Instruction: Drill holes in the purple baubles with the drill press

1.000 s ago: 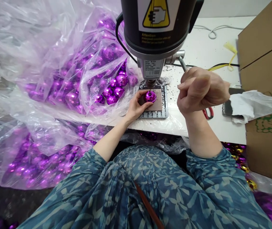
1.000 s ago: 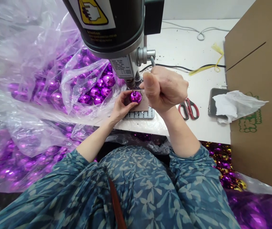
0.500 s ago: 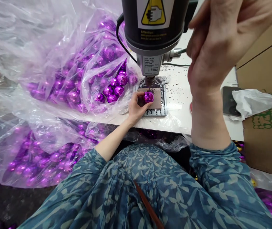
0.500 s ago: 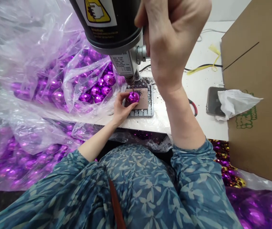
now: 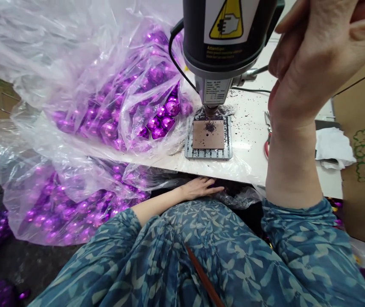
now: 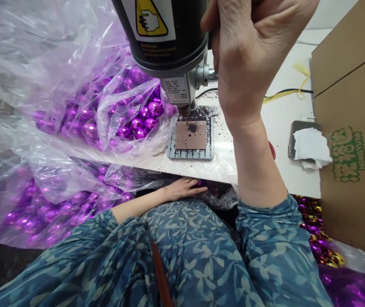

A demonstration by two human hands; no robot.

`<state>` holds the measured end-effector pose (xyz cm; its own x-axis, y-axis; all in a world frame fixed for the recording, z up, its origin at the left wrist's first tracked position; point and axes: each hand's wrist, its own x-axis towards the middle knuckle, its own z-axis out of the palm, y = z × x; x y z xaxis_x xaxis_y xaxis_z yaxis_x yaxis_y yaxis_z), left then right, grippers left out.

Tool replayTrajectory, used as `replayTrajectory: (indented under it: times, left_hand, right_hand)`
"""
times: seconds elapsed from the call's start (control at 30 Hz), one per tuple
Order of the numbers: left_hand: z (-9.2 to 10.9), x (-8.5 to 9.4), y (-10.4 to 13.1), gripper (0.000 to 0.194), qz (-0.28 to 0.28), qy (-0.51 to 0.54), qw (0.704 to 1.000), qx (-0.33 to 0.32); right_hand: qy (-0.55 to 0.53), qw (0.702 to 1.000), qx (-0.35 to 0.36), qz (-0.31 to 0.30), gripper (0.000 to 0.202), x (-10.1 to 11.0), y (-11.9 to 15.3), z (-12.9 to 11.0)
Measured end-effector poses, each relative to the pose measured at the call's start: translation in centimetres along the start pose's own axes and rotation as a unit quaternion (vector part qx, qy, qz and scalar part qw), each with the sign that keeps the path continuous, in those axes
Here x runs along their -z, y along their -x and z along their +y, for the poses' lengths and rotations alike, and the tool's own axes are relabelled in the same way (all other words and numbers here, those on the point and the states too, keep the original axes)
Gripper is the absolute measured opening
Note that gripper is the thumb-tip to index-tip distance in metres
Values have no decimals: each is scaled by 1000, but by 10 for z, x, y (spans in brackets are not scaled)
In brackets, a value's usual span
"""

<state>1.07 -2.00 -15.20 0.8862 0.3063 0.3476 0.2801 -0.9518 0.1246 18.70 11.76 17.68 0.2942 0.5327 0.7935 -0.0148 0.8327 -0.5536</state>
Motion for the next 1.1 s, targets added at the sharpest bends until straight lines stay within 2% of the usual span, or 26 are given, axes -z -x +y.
replayTrajectory:
  times: [0.1,0.17,0.2,0.23,0.3,0.37,0.4,0.47,0.5,0.57,0.67,0.77,0.87,0.97,1.1]
  left_hand:
    - [-21,20,-3,29,198,41,979,-9]
    - [-55,46,-8,27,324,39,942,81]
    - [-78,61,-12,28,360,28,917,168]
    - [-104,75,-14,29,380,31,890,249]
    - [-160,99,-18,31,393,30,851,348]
    - [-207,114,-19,38,392,37,836,383]
    - [-224,119,-19,41,382,46,836,391]
    - [-244,126,-19,45,358,73,843,395]
    - [-246,129,-20,48,350,86,847,391]
    - [-239,135,-22,55,351,103,852,375]
    - [-208,140,-26,68,353,134,862,338]
    - [-172,135,-30,80,313,229,871,301]
    - [-148,121,-34,80,271,339,853,289]
    - [-141,108,-37,71,261,376,835,305]
    - [-145,97,-42,63,259,336,843,330]
  right_hand:
    - [-24,999,27,18,74,0,-2,8]
    - [-29,999,34,30,74,-1,-3,14]
    - [-28,998,37,37,73,-1,-3,16]
    - [-25,998,41,45,72,-1,-4,19]
    - [-16,996,52,66,68,-1,-4,25]
    - [-16,994,65,88,64,-2,-4,27]
    - [-15,994,63,90,62,-2,-3,27]
    - [-13,996,51,76,61,-2,-1,21]
    - [-10,997,42,59,61,-1,-1,17]
    - [3,999,25,32,63,-1,1,7]
    - [29,999,17,22,66,-1,4,1]
    - [29,998,40,34,69,-1,6,4]
    - [23,999,42,24,72,0,7,7]
    - [17,999,43,14,75,0,7,4]
    - [58,998,31,12,79,-1,7,-1]
